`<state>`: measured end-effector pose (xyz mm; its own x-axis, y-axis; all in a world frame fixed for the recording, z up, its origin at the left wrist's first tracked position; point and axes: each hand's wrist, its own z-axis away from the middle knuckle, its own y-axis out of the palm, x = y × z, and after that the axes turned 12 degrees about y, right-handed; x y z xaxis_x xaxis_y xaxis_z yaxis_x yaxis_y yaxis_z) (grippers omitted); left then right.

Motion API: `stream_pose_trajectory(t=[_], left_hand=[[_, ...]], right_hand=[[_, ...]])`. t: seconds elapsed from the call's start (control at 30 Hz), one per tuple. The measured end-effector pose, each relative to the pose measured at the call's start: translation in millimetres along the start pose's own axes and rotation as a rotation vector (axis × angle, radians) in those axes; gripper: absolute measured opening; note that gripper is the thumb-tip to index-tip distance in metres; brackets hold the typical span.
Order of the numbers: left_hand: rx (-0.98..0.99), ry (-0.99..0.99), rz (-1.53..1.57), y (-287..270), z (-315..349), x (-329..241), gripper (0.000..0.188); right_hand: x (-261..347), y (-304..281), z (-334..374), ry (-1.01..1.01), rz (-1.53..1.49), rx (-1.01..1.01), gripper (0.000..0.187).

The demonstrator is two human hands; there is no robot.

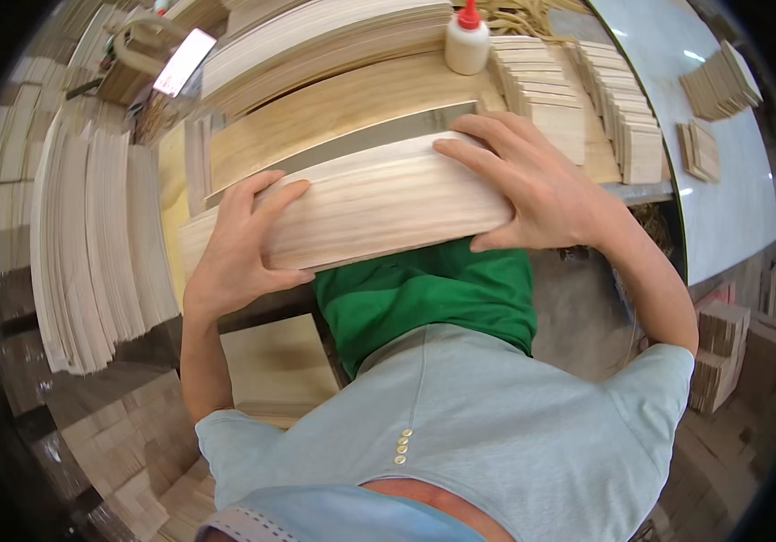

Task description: Gluing and assembling thin wooden sheets to form rectangular boxes at a manufacturing workbench.

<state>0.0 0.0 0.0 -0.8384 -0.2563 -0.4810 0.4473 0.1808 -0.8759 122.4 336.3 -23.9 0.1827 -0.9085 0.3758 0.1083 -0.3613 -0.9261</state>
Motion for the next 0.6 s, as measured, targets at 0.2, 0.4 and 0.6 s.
stream_pose_trajectory(t=[0.2,0.4,0.6], left_hand=[[-0.137,-0.163,-0.042,7.0,5.6,19.3,0.087],[-0.152,-0.180,0.005,18.4,-17.3,26.4,0.086],[-0.114,-0.159,-0.006,25.0,-27.8,27.0,0.086]], right_hand=[[-37.2,-5.6,0.7,0.141,-0.180,-0.131,0.114],[-57.0,11.0,-3.7,0.162,-0.251,-0.056,0.115],[-60.7,22.3,-10.4,0.154,-0.297,-0.021,0.115]])
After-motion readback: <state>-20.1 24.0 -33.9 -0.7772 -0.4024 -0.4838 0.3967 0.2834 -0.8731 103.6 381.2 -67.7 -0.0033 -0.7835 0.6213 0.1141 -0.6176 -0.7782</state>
